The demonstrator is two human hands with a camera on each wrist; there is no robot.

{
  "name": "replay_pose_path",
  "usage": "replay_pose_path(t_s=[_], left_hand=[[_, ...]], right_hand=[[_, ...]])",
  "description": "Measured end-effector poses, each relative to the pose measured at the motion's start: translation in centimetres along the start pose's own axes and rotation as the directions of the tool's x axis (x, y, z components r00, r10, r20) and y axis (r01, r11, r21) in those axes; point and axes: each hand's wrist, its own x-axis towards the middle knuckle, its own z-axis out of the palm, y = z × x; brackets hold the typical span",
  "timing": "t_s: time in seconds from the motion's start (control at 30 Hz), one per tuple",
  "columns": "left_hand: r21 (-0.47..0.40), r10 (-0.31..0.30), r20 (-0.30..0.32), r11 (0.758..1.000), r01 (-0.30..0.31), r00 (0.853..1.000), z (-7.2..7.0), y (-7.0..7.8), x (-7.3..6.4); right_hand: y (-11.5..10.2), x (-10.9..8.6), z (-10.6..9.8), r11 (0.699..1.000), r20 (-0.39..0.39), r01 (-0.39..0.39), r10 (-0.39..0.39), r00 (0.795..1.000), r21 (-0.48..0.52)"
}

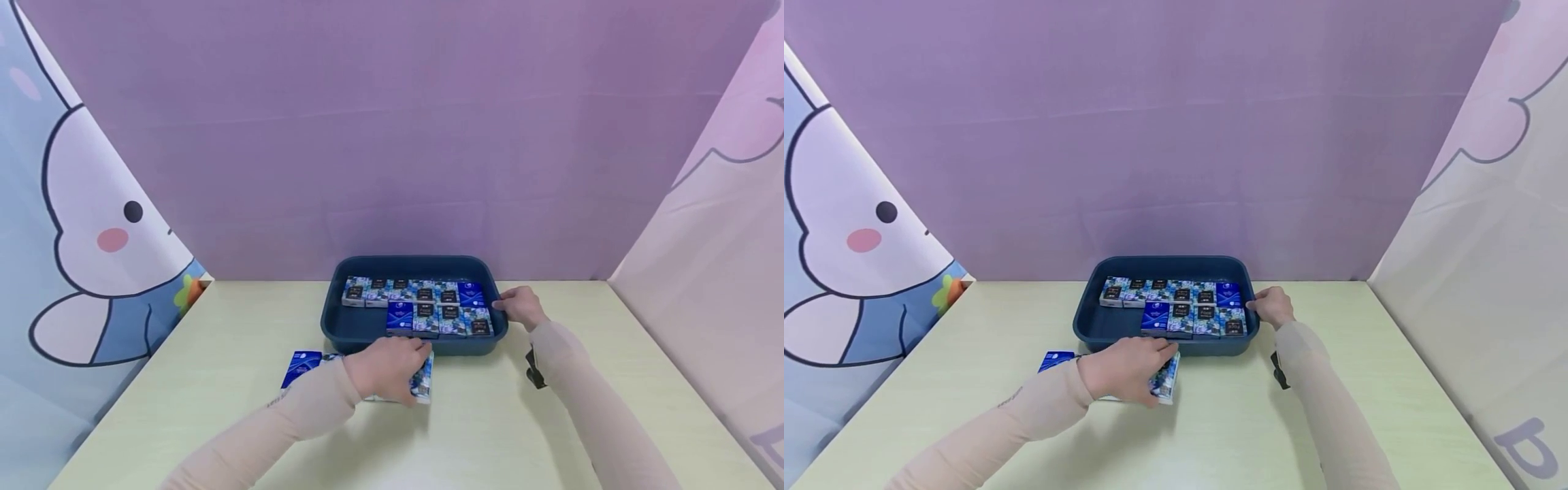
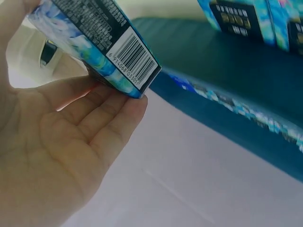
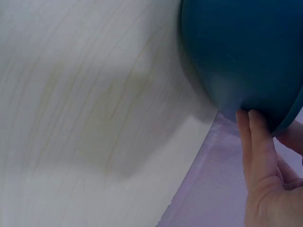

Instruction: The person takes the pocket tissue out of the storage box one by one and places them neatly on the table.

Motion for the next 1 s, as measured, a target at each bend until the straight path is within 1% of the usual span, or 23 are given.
replay_pose_path(t_s=[0.27, 0.4, 0.47, 0.63, 0.77, 0.9, 1.0], left_hand=[[-0.019, 0.071, 0.007, 0.997, -0.071, 0.997, 1.7, 0.8, 0.5], [-0.030, 0.092, 0.001, 0.995, -0.092, 0.996, 2.6, 1.1, 0.9], [-0.022, 0.096, -0.002, 0.995, -0.096, 0.995, 3.0, 1.2, 1.1], [-0.015, 0.085, 0.007, 0.996, -0.085, 0.996, 4.0, 1.5, 1.5], [-0.028, 0.064, 0.024, 0.998, -0.063, 0.998, 4.5, 1.8, 1.7], [-0.032, 0.051, 0.016, 0.998, -0.050, 0.999, 5.0, 2.0, 1.9], [-0.016, 0.047, 0.011, 0.999, -0.046, 0.999, 5.3, 2.0, 2.0]], right_hand=[[-0.2, -0.2, 0.1, 1.000, 0.003, 0.013, -0.013, 1.000, 0.014], [-0.2, -0.2, 0.1, 1.000, 0.001, -0.003, 0.003, 1.000, 0.012], [-0.1, -0.2, 0.0, 1.000, 0.003, -0.014, 0.014, 1.000, 0.010], [0.0, -0.1, 0.1, 1.000, 0.010, -0.028, 0.028, 1.000, 0.007], [0.1, -0.2, 0.1, 1.000, 0.009, -0.017, 0.017, 1.000, 0.010], [0.1, -0.3, 0.1, 1.000, 0.002, -0.003, 0.003, 1.000, 0.027], [0.2, -0.3, 0.1, 1.000, 0.000, 0.005, -0.005, 1.000, 0.029]])
